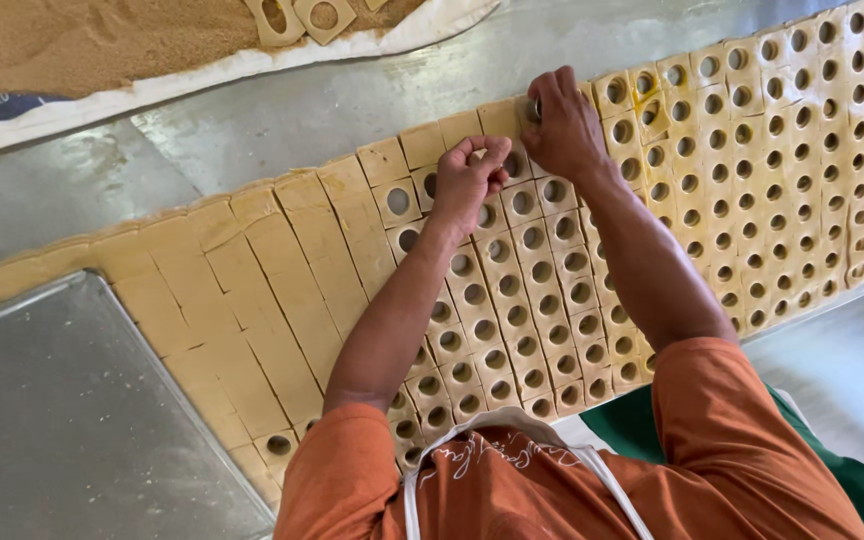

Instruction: The person uses a circular metal cutter to stamp out small pieces from a sheet of dough on a metal table.

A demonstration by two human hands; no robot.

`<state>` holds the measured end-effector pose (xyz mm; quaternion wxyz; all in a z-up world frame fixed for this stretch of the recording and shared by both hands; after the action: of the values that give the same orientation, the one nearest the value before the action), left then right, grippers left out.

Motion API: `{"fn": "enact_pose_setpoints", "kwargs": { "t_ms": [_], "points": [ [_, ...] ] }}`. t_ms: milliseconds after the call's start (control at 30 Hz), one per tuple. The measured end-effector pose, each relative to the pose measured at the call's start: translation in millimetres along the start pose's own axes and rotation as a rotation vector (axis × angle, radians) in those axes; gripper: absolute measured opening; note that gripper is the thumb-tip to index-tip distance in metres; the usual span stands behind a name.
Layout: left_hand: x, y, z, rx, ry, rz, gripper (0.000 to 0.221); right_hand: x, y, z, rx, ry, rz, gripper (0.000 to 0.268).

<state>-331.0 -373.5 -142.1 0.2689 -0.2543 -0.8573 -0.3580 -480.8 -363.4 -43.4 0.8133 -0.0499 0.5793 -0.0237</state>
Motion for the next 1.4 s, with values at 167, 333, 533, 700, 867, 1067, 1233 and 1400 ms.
{"fn": "enact_pose_setpoints", "kwargs": {
  "t_ms": [167,333,533,700,867,1067,1233,1400],
  "points": [
    [7.8,-15.3,-4.6,-0.024,0.063,0.018,0.029,8.8,-12.2,8.6,-0.086,0.242,-0.03,0.048],
    [9.2,-20.2,-4.1,-0.103,0.04,0.033,0.028,18.8,-17.9,5.7,-0.001,0.187,-0.013,0.049],
    [36.5,-23.5,-16.0,-0.233,-0.025,0.213,0.042,-6.4,-9.9,1.8,-0.037,-0.083,0.032,0.053],
    [44.2,-25.7,-18.8,-0.23,-0.163,0.213,0.048,-6.5,-5.6,2.5,-0.152,0.208,0.236,0.046],
    [40.5,-29.3,-18.8,-0.247,-0.213,0.215,0.042,0.7,-16.3,-4.6,-0.253,0.354,0.292,0.045],
    [39.8,-51.0,-15.4,-0.333,-0.218,0.263,0.037,6.6,3.7,-43.1,0.208,-0.213,-0.048,0.052],
    [24.6,-25.4,-6.0,-0.187,-0.078,0.157,0.035,-7.6,43.6,4.2,-0.268,-0.234,-0.243,0.027],
    [22.5,27.5,22.2,0.15,-0.25,-0.125,0.043,11.7,82.1,30.1,0.266,-0.49,-0.129,0.018]
  ]
}}
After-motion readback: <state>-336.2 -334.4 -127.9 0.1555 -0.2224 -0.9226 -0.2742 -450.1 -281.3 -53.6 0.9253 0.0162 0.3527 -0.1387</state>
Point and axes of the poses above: each hand's wrist, its own y-axis away from the middle knuckle, its own x-axis out of the palm, z = x × y, the point moved 6 cm from there along -y, towards the middle knuckle, and after that the axes turned 11 degrees about -x, right-handed, at the moved point
